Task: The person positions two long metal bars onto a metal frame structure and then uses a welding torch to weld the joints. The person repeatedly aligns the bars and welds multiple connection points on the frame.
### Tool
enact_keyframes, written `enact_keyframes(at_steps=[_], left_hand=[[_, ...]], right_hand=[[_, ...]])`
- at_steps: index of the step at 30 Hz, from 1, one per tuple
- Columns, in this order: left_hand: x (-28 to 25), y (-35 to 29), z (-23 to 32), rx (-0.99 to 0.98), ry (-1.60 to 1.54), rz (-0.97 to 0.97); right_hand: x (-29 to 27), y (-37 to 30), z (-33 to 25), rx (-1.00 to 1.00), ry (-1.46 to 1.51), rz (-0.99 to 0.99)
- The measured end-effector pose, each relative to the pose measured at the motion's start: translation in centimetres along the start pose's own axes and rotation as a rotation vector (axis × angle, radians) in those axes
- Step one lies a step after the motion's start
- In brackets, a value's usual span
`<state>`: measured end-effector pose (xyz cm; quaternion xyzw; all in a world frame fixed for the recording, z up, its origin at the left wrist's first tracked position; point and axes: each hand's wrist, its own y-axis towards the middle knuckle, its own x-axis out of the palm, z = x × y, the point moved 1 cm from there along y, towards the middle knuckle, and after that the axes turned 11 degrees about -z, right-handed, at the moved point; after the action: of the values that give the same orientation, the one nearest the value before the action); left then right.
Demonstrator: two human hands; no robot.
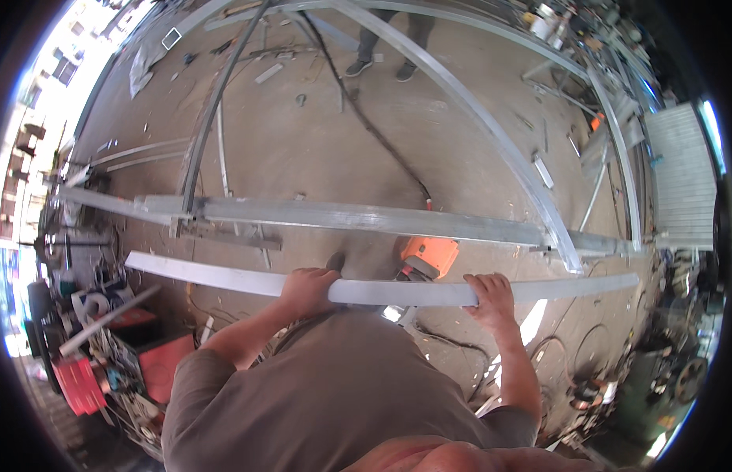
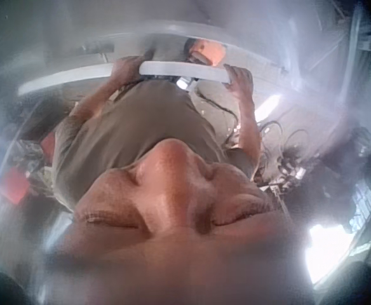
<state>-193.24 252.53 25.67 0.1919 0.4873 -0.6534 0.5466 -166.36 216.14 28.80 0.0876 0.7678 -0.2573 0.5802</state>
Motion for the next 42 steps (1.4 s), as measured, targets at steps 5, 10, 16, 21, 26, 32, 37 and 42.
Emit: enact_keyframes(at_steps=[5,10,16,21,26,32,37,42], left_hand=[[1.5,1.0,-0.3,0.096,-0.011,0.112],[0.6,3.2,-3.5,0.167,0.054,0.150],[-2.7,7.4,-6.8,0.277,-0.016,0.348],[-4.7,13.3,-7.2,0.301,-0.067,0.297],[-4.9,18.4,-7.3,0.258,-0.056,0.245],[-3.7,22.2,-6.8,0.233,-0.159,0.325],[-3.6,24.0,-6.6,0.210,-0.145,0.297],[-3.3,25.1,-7.2,0.169,-0.128,0.249]], right_hand=[[1.0,0.0,0.6,-0.030,-0.016,0.025],[-0.7,0.3,3.3,-0.018,-0.013,0.063],[-4.7,3.9,6.0,0.075,-0.039,0.067],[-5.9,6.8,8.7,0.170,-0.091,0.042],[-5.0,10.5,13.1,0.301,-0.138,-0.056],[-3.1,14.5,18.3,0.305,-0.152,-0.128],[-1.6,16.1,19.8,0.374,-0.121,-0.176],[-0.9,17.3,19.9,0.387,-0.132,-0.274]])
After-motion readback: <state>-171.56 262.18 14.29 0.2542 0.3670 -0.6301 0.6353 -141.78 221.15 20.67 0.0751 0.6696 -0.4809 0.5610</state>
